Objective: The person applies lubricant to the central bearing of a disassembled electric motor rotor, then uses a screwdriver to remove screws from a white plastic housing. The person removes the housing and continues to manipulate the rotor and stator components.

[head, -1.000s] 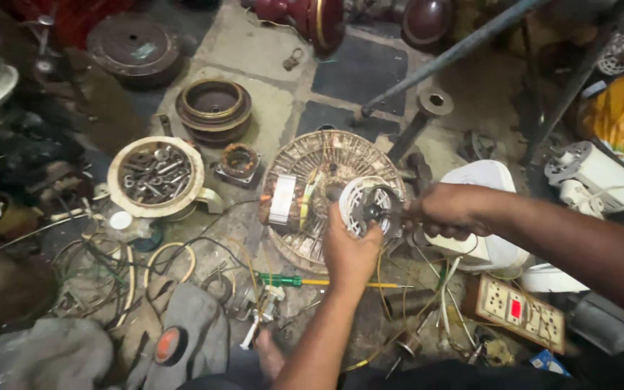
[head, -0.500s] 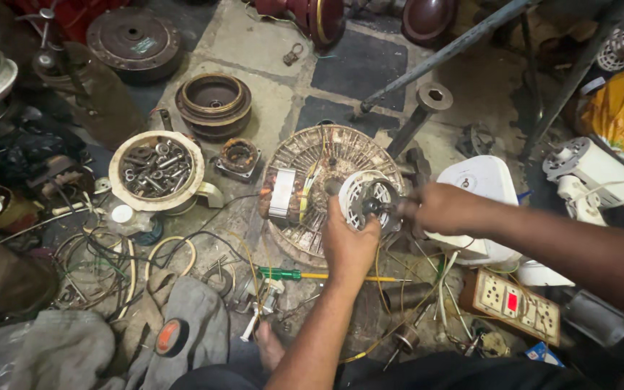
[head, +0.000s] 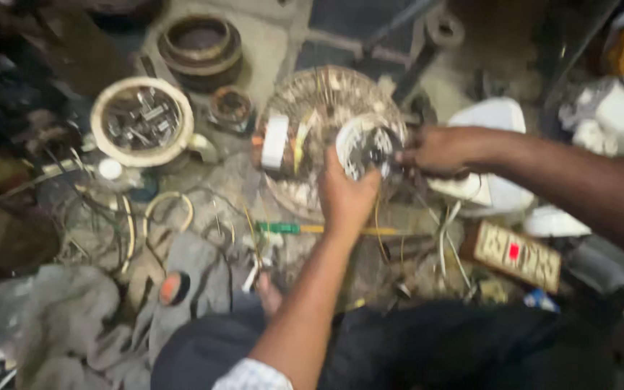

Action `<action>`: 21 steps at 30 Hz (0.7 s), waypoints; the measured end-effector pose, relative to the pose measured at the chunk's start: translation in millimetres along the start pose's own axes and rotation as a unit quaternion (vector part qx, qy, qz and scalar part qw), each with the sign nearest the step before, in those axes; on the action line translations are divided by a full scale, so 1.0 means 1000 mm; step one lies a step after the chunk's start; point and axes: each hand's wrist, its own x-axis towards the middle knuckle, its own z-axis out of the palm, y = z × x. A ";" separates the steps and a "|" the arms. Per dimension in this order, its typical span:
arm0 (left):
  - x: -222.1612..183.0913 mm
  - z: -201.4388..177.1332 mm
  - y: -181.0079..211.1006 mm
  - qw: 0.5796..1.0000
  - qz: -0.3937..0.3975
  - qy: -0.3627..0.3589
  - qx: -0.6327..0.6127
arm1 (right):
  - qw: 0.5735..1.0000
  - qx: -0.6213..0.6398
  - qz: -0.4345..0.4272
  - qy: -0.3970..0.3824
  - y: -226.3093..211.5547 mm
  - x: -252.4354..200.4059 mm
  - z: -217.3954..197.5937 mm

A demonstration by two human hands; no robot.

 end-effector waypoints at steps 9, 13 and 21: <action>0.003 0.005 -0.012 0.990 0.086 -0.001 -0.109 | 0.957 0.078 -0.108 0.259 0.037 -0.070 0.132; 0.004 0.005 -0.027 0.995 0.069 0.000 -0.071 | 0.929 0.126 -0.143 0.318 0.050 -0.055 0.249; 0.007 0.000 -0.034 0.998 0.034 -0.030 -0.042 | 0.898 0.072 -0.308 0.305 0.037 -0.046 0.297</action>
